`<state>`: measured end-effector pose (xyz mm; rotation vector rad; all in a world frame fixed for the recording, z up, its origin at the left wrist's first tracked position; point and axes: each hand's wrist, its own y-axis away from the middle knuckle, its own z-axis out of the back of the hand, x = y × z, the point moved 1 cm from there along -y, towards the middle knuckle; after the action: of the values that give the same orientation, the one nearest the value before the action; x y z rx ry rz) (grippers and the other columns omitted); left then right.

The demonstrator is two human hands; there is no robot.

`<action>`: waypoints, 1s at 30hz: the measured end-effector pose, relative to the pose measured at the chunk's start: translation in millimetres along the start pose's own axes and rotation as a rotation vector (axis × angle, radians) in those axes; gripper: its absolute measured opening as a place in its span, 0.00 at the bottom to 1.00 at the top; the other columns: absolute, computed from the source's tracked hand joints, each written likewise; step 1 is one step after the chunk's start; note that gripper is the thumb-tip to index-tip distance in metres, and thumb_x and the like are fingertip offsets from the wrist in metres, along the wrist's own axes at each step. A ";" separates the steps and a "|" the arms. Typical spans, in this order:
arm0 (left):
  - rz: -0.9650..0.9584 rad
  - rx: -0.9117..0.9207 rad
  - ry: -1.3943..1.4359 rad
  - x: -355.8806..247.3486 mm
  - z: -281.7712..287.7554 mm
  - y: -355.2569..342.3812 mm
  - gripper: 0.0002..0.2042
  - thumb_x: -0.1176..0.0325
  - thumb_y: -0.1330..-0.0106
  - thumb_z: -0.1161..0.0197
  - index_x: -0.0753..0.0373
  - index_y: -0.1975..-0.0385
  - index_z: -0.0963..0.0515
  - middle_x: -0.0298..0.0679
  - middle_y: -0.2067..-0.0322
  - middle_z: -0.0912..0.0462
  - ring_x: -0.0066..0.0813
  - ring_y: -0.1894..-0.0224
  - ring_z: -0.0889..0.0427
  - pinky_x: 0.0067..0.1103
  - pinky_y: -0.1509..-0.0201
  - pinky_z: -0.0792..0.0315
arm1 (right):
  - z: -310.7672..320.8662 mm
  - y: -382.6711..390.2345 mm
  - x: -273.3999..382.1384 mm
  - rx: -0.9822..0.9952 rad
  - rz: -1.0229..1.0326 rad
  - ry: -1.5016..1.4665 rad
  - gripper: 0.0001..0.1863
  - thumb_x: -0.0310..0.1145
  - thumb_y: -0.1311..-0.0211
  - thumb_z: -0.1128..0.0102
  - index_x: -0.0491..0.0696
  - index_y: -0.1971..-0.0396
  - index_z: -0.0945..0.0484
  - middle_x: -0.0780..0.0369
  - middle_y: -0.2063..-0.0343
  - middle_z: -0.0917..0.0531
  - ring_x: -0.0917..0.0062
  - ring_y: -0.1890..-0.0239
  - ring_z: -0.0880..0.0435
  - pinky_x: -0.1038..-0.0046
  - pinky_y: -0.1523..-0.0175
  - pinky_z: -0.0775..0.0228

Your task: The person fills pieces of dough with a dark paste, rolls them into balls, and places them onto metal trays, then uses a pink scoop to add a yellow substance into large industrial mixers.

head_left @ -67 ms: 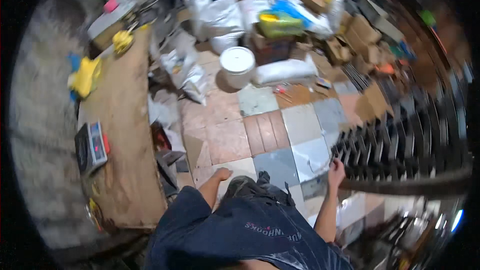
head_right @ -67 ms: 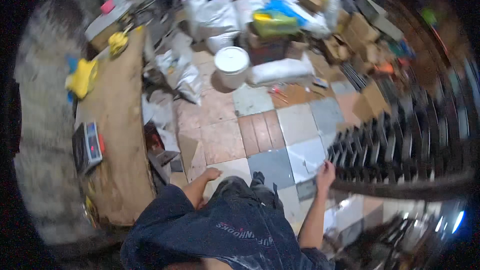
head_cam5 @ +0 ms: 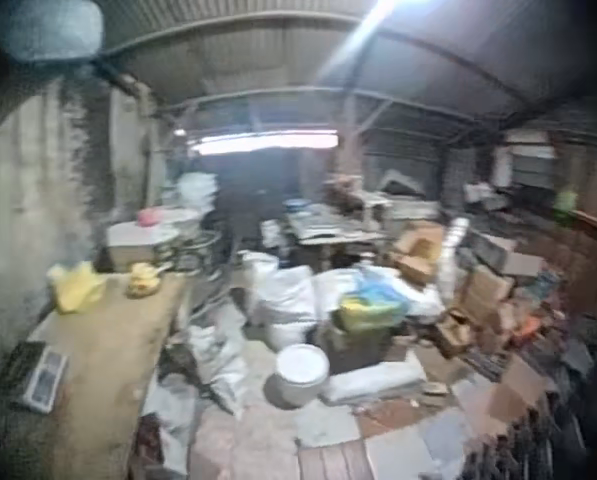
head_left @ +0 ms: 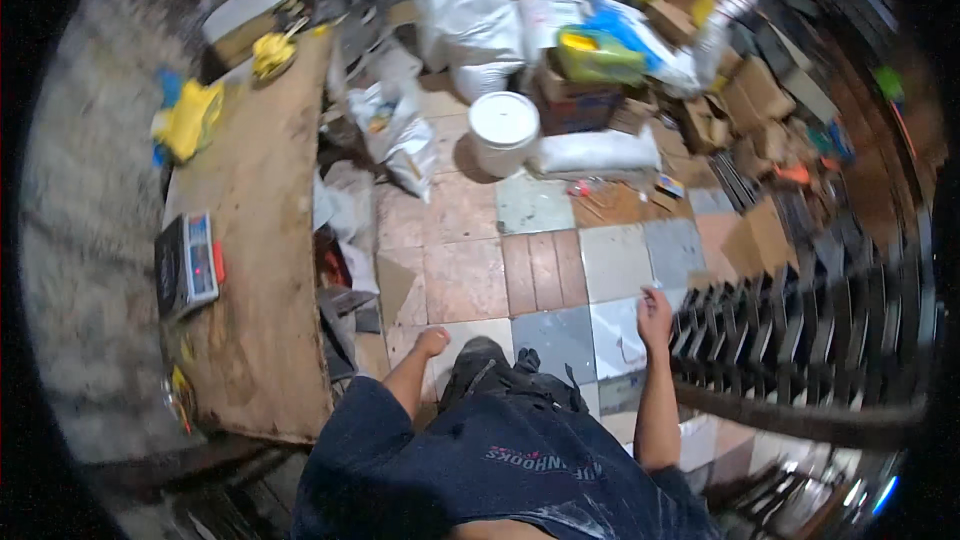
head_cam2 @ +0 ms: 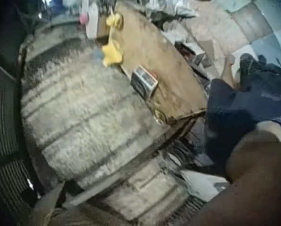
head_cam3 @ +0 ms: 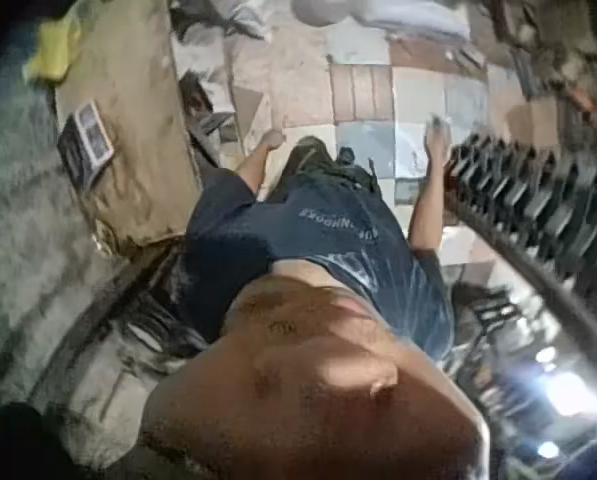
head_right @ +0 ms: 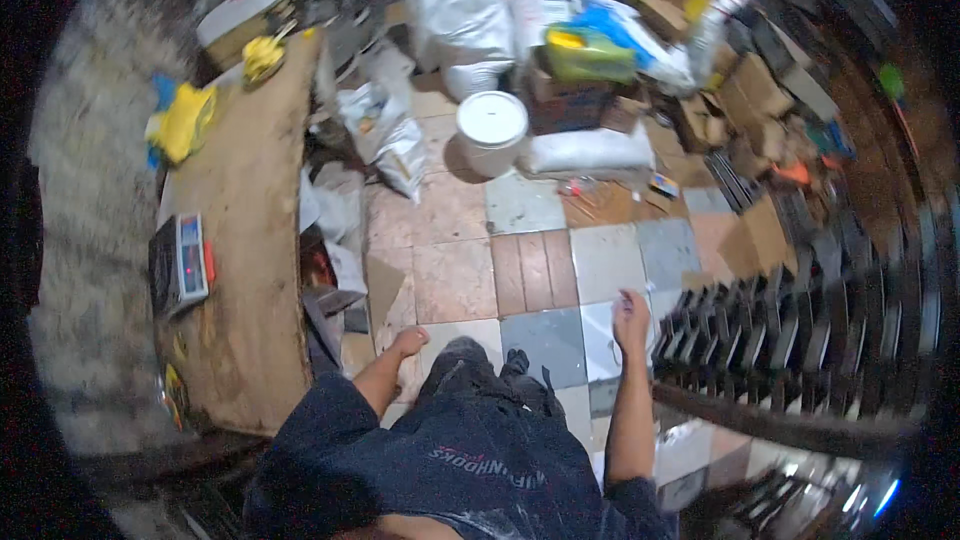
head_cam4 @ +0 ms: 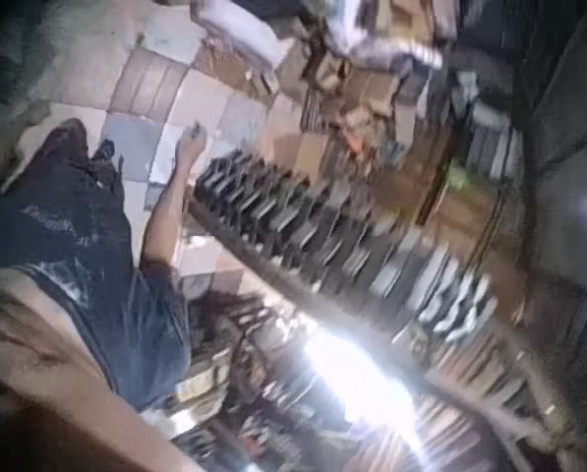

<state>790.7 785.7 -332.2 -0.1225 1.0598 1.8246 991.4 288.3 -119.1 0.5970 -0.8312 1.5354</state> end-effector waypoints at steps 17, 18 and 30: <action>0.394 0.097 0.352 115.6 151.4 -131.4 0.12 0.59 0.32 0.44 0.59 0.69 0.19 0.43 0.77 0.20 0.36 0.72 0.21 0.35 0.62 0.25 | -412.5 -303.6 5.1 1.217 -0.046 0.468 0.15 0.45 0.42 0.42 0.49 0.71 0.14 0.58 0.77 0.14 0.73 0.73 0.14 0.70 0.63 0.22; 0.409 0.096 0.331 122.2 171.6 -160.1 0.13 0.58 0.31 0.45 0.59 0.69 0.19 0.43 0.78 0.20 0.35 0.73 0.21 0.35 0.64 0.25 | -414.5 -301.8 6.9 1.208 -0.115 0.296 0.13 0.44 0.45 0.39 0.50 0.73 0.14 0.59 0.78 0.15 0.70 0.77 0.16 0.68 0.64 0.22; 0.332 -0.424 0.429 26.9 508.6 -523.1 0.13 0.61 0.37 0.34 0.64 0.63 0.16 0.39 0.67 0.13 0.34 0.66 0.16 0.33 0.58 0.23 | -521.9 -584.1 -53.2 0.882 -1.098 -0.554 0.09 0.41 0.41 0.38 0.50 0.70 0.20 0.61 0.83 0.23 0.70 0.84 0.23 0.58 0.78 0.25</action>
<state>1366.4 1234.3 -351.1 -0.6480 1.0038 2.3774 1622.5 674.4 -381.8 1.8141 -0.0448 0.6097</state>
